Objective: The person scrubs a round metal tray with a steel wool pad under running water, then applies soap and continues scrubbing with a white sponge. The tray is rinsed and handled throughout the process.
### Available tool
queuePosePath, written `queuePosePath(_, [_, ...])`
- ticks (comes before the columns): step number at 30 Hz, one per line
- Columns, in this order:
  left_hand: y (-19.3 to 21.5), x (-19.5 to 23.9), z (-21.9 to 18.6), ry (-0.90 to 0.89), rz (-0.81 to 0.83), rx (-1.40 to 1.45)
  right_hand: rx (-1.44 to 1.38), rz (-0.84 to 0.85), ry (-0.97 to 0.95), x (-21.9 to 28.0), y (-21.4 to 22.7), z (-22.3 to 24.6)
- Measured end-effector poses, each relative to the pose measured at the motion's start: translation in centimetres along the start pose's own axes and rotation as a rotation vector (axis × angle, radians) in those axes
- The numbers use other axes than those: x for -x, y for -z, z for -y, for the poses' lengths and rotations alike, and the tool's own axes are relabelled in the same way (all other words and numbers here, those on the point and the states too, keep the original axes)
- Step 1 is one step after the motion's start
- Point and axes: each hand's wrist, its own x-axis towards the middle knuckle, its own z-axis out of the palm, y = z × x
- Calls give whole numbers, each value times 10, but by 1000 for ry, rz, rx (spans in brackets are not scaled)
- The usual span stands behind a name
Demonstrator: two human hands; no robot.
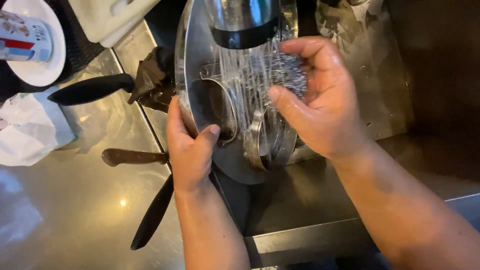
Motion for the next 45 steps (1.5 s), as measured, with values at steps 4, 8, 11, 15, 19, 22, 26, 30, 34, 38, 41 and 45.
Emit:
queuePosePath(4, [-5, -4, -3, -24, -24, -89, 286, 110, 77, 6, -11, -2])
queuePosePath(8, [-8, -3, -6, 61, -183, -140, 436, 181, 342, 28, -24, -16])
queuePosePath(11, [-7, 0, 1, 59, -153, -110, 456, 100, 349, 12, -26, -15])
queuePosePath(15, [-6, 4, 6, 37, -90, -272, 413, -12, 382, 10, -24, -8])
queuePosePath(19, [-8, 4, 8, 42, -65, -16, 410, -14, 413, 8, -28, -12])
queuePosePath(22, [-10, 4, 10, 0, 18, -55, 323, -58, 227, 8, -27, -14])
queuePosePath(26, [-2, 2, -1, 6, -11, -101, 468, 6, 364, 10, -31, -20])
queuePosePath(30, [-8, 3, -5, 62, 91, -87, 324, 41, 185, 5, -22, -17])
queuePosePath(34, [-1, 3, 2, 2, 109, -68, 264, 97, 357, 5, -23, 3])
queuePosePath(38, [-12, 9, -1, -1, 184, -61, 528, 20, 407, 0, -16, 8])
queuePosePath(41, [-9, 9, 0, -16, 134, -128, 445, 39, 436, 5, -18, 12])
queuePosePath(45, [-5, 2, 1, 4, 44, -109, 546, 29, 472, 13, -20, 5])
